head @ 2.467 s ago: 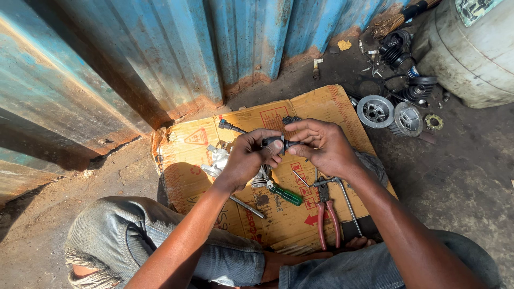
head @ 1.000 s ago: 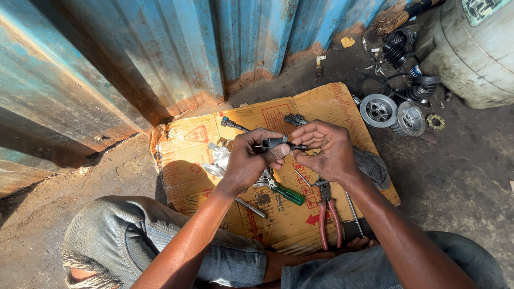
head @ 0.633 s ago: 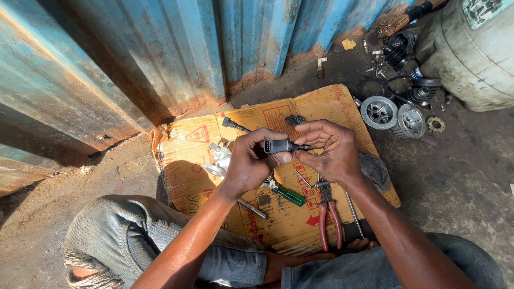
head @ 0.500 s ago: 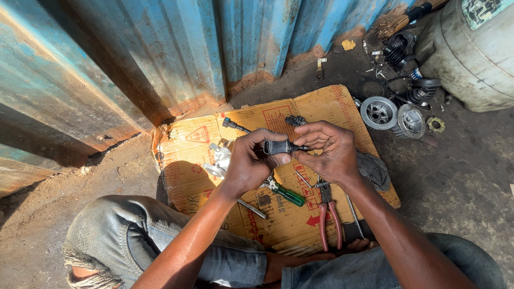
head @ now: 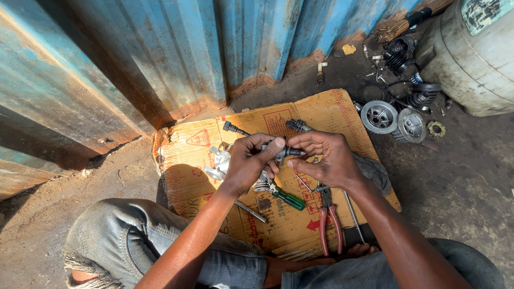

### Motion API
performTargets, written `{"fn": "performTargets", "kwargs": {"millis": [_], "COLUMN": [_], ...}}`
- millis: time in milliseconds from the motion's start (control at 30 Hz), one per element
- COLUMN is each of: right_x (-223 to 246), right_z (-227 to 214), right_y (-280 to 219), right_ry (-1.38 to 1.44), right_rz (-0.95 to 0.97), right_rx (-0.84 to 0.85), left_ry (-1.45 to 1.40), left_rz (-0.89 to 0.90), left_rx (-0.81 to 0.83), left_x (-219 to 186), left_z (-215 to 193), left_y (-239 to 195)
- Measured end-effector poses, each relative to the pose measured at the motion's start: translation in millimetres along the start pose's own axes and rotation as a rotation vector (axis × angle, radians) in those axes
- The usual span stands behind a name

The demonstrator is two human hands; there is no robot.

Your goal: The person sits on the ground and uses a screwdriver to disassemble a carburetor placed on a cardboard box. They remove a small component and then use the screwdriver to adjust a screw on the main body of the carburetor.

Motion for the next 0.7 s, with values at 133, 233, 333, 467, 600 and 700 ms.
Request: {"fn": "performTargets", "kwargs": {"millis": [133, 233, 333, 467, 600, 700], "right_x": [-2.5, -3.2, -3.5, -5.3, -10.0, -13.3], "right_z": [4.1, 3.9, 5.5, 10.6, 19.1, 18.5], "right_y": [-1.4, -1.7, -1.9, -2.4, -2.6, -0.3], "right_ry": [0.021, 0.011, 0.013, 0.035, 0.024, 0.070], "right_rz": [0.029, 0.029, 0.042, -0.002, 0.039, 0.116], "right_rx": [-0.006, -0.014, -0.019, -0.029, -0.038, 0.016], "left_ry": [-0.038, -0.083, -0.091, -0.102, -0.065, -0.031], "left_rz": [-0.032, -0.043, -0.053, -0.082, -0.059, -0.090], "left_rx": [0.013, 0.023, 0.023, 0.001, -0.023, 0.000], "left_x": [3.1, 4.2, 4.4, 7.0, 8.5, 7.7], "left_z": [1.4, 0.7, 0.7, -0.2, -1.0, -1.5], "left_y": [-1.2, -0.8, -1.0, -1.8, -4.4, -0.5]}}
Point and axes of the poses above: each hand's wrist, its own y-axis towards the middle knuckle, its own z-axis out of the palm, x = y × z, the point moved 4 cm from there along y, towards the middle knuckle, and after that the axes turned 13 degrees about -y, right-handed, at the moved point
